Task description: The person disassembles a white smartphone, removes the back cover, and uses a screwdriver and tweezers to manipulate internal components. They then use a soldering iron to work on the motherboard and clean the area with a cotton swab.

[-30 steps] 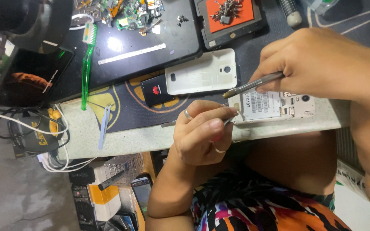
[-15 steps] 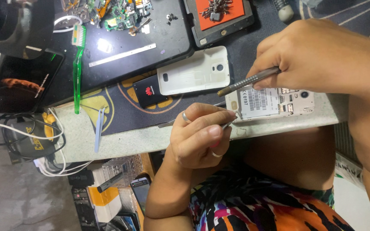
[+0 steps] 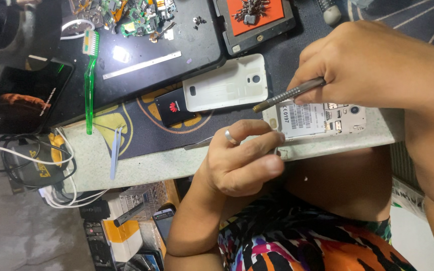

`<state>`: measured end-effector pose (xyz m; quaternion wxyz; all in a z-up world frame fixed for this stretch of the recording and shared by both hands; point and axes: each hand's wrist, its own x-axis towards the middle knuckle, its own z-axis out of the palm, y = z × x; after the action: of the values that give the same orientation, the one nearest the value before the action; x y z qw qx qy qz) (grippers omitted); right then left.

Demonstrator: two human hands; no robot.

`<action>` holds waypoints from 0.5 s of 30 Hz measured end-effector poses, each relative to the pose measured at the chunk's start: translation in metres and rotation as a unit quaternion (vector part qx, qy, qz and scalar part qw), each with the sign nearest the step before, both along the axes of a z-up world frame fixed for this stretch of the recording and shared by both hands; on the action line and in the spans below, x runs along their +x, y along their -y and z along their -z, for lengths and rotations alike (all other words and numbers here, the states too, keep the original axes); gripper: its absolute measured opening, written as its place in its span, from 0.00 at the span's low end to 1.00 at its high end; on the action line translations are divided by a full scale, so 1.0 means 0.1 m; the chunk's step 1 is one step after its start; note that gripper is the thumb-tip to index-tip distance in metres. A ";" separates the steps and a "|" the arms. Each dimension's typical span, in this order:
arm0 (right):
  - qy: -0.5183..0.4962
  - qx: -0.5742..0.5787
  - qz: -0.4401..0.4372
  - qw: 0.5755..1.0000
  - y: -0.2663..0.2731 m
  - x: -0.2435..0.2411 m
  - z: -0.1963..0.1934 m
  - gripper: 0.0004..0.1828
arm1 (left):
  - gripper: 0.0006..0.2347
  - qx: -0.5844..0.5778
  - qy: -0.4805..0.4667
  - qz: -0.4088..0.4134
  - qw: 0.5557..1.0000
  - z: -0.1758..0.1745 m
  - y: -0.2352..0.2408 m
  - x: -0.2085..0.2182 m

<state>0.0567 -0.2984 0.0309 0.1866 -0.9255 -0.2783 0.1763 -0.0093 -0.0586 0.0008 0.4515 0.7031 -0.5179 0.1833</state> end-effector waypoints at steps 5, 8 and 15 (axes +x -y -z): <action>0.010 -0.010 -0.006 1.000 0.01 0.00 0.03 0.17 | 0.16 -0.003 0.015 0.040 0.999 -0.05 -0.01 0.05; 0.008 -0.003 -0.001 1.000 0.01 0.01 0.05 0.16 | 0.16 -0.014 0.008 0.047 0.999 -0.07 0.00 0.03; -0.028 -0.074 0.016 0.997 -0.01 -0.03 0.01 0.15 | 0.20 0.022 0.041 -0.027 0.999 -0.05 0.07 -0.16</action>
<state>0.0540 -0.2978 0.0301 0.1278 -0.9360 -0.2441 0.2189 -0.0250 -0.0657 0.0058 0.4087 0.7186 -0.5208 0.2129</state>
